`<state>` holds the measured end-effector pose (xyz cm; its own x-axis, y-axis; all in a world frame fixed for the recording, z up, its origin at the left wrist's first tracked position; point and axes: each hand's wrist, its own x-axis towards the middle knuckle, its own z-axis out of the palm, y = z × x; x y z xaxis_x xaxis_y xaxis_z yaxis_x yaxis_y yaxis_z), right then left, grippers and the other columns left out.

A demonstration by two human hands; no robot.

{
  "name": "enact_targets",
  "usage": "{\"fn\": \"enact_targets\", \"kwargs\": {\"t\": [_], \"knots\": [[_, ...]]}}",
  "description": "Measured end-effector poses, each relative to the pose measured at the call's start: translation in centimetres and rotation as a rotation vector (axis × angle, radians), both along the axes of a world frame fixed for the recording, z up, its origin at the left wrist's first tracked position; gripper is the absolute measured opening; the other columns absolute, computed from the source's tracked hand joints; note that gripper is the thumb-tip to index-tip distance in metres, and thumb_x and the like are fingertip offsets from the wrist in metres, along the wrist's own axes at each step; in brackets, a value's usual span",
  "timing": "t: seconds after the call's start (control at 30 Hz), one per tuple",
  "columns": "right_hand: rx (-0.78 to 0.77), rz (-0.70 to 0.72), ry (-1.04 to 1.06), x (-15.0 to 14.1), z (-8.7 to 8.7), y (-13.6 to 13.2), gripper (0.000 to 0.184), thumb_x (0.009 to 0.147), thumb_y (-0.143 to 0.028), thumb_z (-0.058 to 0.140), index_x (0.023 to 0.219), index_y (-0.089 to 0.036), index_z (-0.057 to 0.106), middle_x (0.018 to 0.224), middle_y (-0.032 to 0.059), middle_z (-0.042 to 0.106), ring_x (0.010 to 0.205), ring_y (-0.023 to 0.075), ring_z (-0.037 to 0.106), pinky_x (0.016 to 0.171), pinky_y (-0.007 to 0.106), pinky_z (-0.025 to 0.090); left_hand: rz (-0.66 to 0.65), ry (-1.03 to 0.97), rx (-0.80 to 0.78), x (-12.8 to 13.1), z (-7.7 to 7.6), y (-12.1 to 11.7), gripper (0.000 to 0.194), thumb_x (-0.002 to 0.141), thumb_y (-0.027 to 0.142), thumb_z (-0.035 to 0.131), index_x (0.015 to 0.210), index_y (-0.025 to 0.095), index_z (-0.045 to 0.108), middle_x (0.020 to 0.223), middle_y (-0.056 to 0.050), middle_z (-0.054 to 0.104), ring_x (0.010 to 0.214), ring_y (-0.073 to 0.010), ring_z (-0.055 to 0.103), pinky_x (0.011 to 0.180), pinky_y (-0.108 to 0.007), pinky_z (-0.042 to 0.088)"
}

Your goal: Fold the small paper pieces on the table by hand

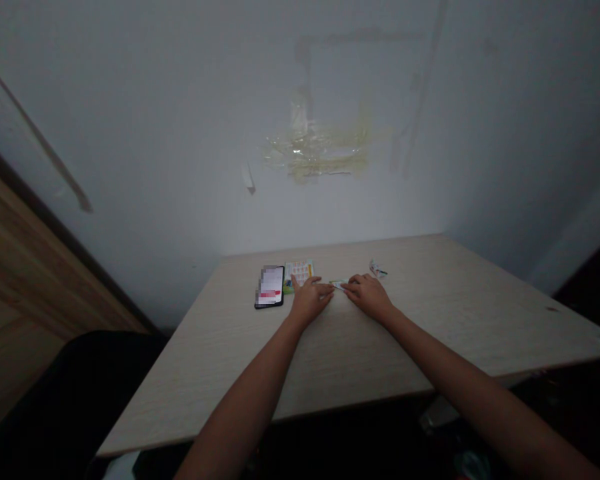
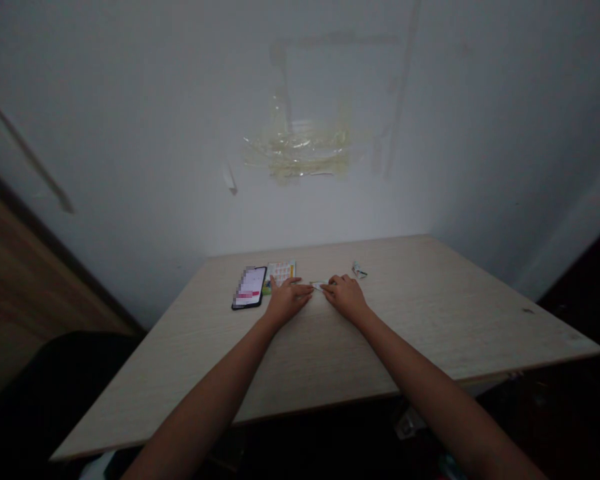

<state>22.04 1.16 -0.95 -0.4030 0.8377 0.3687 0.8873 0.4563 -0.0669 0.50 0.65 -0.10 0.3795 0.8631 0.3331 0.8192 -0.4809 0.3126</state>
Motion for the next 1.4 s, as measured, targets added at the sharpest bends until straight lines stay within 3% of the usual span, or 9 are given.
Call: {"fn": "enact_targets", "kwargs": {"t": [0.6, 1.4], "knots": [[0.022, 0.052, -0.016, -0.03, -0.21, -0.20, 0.031, 0.096, -0.034, 0.051, 0.120, -0.029, 0.071, 0.114, 0.0095, 0.067, 0.100, 0.0233, 0.057, 0.092, 0.036, 0.043, -0.027, 0.099, -0.014, 0.04, -0.31, -0.28, 0.036, 0.097, 0.047, 0.046, 0.130, 0.042, 0.058, 0.137, 0.004, 0.062, 0.140, -0.0289, 0.036, 0.104, -0.078, -0.016], [0.019, 0.076, -0.037, 0.10, -0.40, -0.03, 0.032, 0.096, -0.033, 0.050, 0.120, -0.027, 0.071, 0.114, 0.0099, 0.067, 0.099, 0.0231, 0.057, 0.093, 0.036, 0.043, -0.015, 0.145, 0.072, 0.15, -0.85, -0.37, 0.034, 0.097, 0.043, 0.044, 0.128, 0.043, 0.060, 0.137, 0.003, 0.061, 0.141, -0.0350, 0.033, 0.103, -0.080, -0.014]]}}
